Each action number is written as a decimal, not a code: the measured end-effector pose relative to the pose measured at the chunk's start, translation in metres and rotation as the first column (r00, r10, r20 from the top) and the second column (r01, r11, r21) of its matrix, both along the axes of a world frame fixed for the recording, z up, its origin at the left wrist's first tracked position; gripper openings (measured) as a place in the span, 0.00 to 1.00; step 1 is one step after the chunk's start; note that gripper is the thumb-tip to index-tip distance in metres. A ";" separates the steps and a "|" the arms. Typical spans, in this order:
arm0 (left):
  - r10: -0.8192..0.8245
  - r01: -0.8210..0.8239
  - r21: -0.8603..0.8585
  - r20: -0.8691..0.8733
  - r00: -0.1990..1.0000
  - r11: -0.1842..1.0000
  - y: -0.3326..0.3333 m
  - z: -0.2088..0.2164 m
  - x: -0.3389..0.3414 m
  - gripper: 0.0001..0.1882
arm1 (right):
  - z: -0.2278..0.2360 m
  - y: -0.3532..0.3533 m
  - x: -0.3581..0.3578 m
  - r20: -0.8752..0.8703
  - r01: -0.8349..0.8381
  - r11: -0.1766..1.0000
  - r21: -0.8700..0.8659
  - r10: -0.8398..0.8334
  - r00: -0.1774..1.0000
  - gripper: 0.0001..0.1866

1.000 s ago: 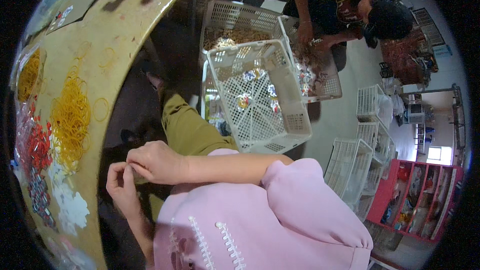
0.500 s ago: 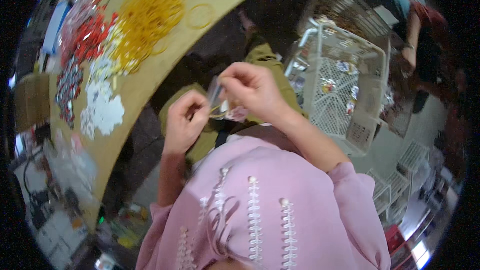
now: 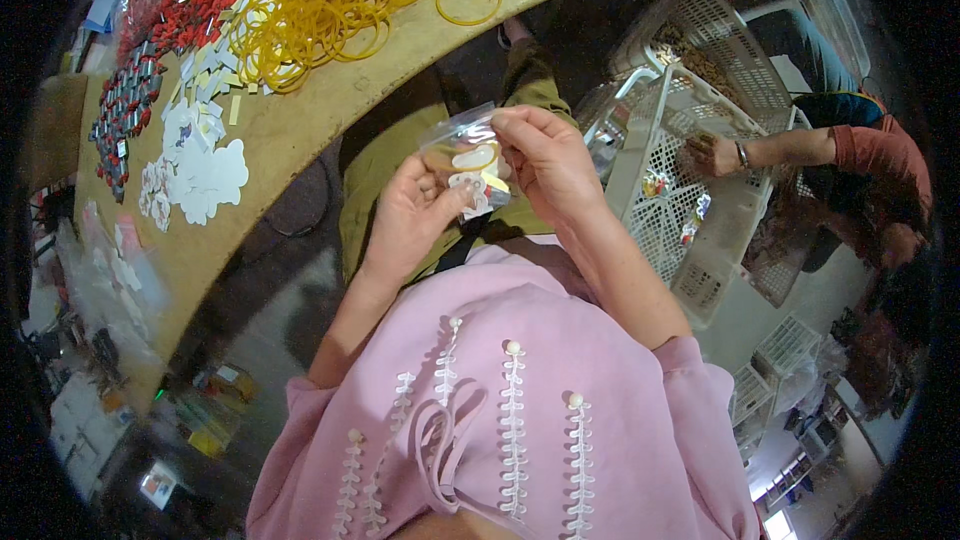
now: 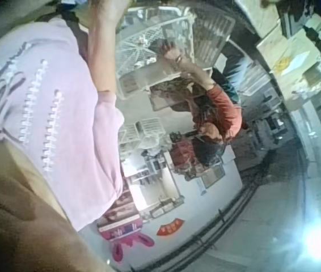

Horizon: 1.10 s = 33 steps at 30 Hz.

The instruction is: The person assembles small keychains by placing white cutouts and yellow rubber bands into clear plastic bags. They repeatedly pick up items from the table, insert them into bags, and place the finished units into a white basket.

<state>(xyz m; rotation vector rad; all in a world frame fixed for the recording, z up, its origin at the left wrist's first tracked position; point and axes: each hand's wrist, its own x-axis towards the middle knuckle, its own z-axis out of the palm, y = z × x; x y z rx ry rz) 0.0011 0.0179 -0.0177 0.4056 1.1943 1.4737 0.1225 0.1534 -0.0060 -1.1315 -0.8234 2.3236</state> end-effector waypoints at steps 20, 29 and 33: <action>-0.008 0.010 -0.013 0.087 0.996 1.000 0.021 -0.006 -0.016 0.12 | 0.010 0.002 0.024 0.112 -0.284 0.947 0.150 0.269 0.957 0.09; 0.045 -0.045 0.008 0.005 0.999 0.999 0.018 -0.004 -0.019 0.09 | 0.006 0.000 0.029 -0.021 -0.234 0.972 0.024 0.235 0.972 0.16; -0.119 0.102 -0.113 -0.149 0.982 0.988 0.028 0.003 -0.015 0.07 | 0.009 -0.002 0.033 0.089 -0.303 0.946 0.119 0.293 0.952 0.22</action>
